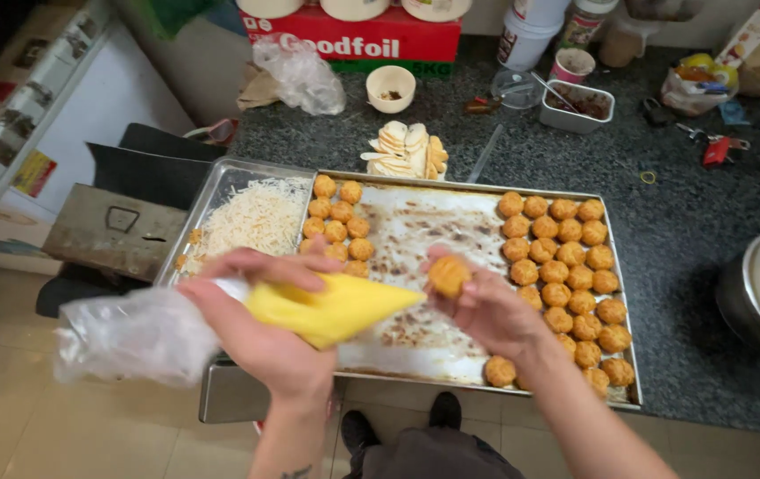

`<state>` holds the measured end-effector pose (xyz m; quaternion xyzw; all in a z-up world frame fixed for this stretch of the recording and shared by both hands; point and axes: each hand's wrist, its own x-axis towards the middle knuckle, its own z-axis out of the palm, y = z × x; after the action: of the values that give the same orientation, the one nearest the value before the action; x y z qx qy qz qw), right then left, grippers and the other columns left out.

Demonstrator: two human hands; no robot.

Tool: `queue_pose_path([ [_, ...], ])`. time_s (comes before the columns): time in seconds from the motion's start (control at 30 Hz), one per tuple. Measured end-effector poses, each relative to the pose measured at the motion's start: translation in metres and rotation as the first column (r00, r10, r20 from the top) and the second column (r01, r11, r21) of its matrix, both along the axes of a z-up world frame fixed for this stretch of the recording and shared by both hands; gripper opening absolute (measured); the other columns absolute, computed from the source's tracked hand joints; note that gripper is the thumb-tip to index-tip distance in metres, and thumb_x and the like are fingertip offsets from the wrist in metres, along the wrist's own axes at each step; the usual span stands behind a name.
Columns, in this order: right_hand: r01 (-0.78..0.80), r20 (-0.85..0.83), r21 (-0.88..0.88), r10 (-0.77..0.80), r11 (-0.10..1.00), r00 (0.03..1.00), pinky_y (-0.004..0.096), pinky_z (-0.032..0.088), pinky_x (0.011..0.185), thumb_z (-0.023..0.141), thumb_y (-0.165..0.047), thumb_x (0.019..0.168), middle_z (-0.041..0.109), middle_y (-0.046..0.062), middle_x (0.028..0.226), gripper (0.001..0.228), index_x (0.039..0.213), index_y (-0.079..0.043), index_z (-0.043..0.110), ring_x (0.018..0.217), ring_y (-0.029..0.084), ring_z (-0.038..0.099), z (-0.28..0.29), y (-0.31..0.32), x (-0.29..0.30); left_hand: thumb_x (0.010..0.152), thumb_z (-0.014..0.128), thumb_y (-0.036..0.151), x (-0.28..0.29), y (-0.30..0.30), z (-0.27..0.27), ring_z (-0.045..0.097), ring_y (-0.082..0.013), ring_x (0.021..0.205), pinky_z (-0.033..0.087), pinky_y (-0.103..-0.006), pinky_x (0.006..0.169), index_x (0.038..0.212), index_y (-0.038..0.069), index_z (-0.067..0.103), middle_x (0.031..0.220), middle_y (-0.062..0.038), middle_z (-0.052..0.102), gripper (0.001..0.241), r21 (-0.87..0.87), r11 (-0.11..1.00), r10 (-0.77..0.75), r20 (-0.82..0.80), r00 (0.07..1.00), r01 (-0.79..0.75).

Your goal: Fill small pastries with a yellow cream using a piping bag and a scraper.

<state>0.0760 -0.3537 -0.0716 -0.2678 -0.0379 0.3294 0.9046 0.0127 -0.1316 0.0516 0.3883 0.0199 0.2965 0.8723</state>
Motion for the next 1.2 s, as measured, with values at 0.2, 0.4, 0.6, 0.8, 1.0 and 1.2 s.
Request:
queue_pose_path([
  [0.2, 0.341, 0.107, -0.449, -0.330, 0.826, 0.938, 0.051, 0.054, 0.105, 0.066, 0.011, 0.081, 0.062, 0.020, 0.114, 0.050, 0.126, -0.008, 0.052, 0.104, 0.034, 0.066, -0.039, -0.089, 0.035, 0.089, 0.046, 0.062, 0.022, 0.018, -0.004, 0.064, -0.0266, 0.063, 0.047, -0.0570, 0.111, 0.092, 0.016, 0.053, 0.051, -0.004, 0.053, 0.046, -0.328, 0.933, 0.090, -0.180, 0.980, -0.146],
  [0.4, 0.220, 0.224, -0.970, 0.032, 0.101, 0.974, 0.030, 0.054, 0.053, 0.074, -0.012, 0.081, 0.071, 0.013, 0.108, 0.058, 0.137, -0.008, 0.060, 0.061, 0.020, 0.064, -0.054, -0.118, 0.038, 0.086, 0.048, 0.062, 0.024, 0.015, -0.011, 0.061, -0.0262, 0.063, 0.046, -0.0559, 0.115, 0.090, 0.018, 0.053, 0.051, -0.002, 0.051, 0.045, -0.350, 0.922, 0.098, -0.208, 0.973, -0.167],
  [0.6, 0.450, 0.267, -0.837, 0.485, -0.311, 0.833, 0.039, 0.055, 0.093, 0.069, -0.033, 0.080, 0.072, 0.001, 0.126, 0.046, 0.123, -0.018, 0.071, 0.108, 0.027, 0.069, -0.107, -0.113, 0.041, 0.088, 0.049, 0.063, 0.023, 0.001, -0.015, 0.061, -0.0260, 0.064, 0.051, -0.0504, 0.106, 0.089, 0.020, 0.058, 0.052, -0.002, 0.052, 0.044, -0.354, 0.920, 0.106, -0.188, 0.976, -0.168],
  [0.8, 0.409, 0.176, -0.848, 0.549, -0.336, 0.817, 0.044, 0.053, 0.097, 0.066, -0.046, 0.079, 0.064, 0.005, 0.138, 0.061, 0.136, -0.024, 0.064, 0.118, 0.032, 0.065, -0.097, -0.103, 0.048, 0.085, 0.052, 0.059, 0.013, -0.003, -0.011, 0.060, -0.0243, 0.063, 0.055, -0.0521, 0.101, 0.093, 0.015, 0.053, 0.055, -0.002, 0.052, 0.045, -0.281, 0.906, 0.263, -0.210, 0.942, -0.315],
  [1.0, 0.547, 0.475, -0.837, 0.465, -0.024, 0.747, 0.037, 0.058, 0.080, 0.071, -0.045, 0.083, 0.077, 0.002, 0.117, 0.054, 0.127, -0.014, 0.070, 0.077, 0.024, 0.075, -0.111, -0.055, 0.078, 0.100, 0.039, 0.049, 0.013, 0.035, -0.021, 0.059, -0.0245, 0.079, 0.058, -0.0465, 0.099, 0.099, 0.011, 0.043, 0.070, -0.005, 0.046, 0.039, -0.486, 0.788, 0.315, -0.210, 0.926, -0.378],
  [1.2, 0.479, 0.519, -0.852, 0.464, 0.211, 0.718, 0.036, 0.057, 0.081, 0.072, -0.032, 0.077, 0.074, 0.009, 0.108, 0.058, 0.128, -0.007, 0.062, 0.089, 0.025, 0.070, -0.140, 0.058, 0.072, 0.098, 0.047, 0.046, 0.018, 0.080, -0.027, 0.065, -0.0258, 0.085, 0.058, -0.0466, 0.105, 0.093, 0.012, 0.046, 0.069, -0.004, 0.051, 0.034, -0.472, 0.804, 0.323, -0.164, 0.932, -0.361],
])
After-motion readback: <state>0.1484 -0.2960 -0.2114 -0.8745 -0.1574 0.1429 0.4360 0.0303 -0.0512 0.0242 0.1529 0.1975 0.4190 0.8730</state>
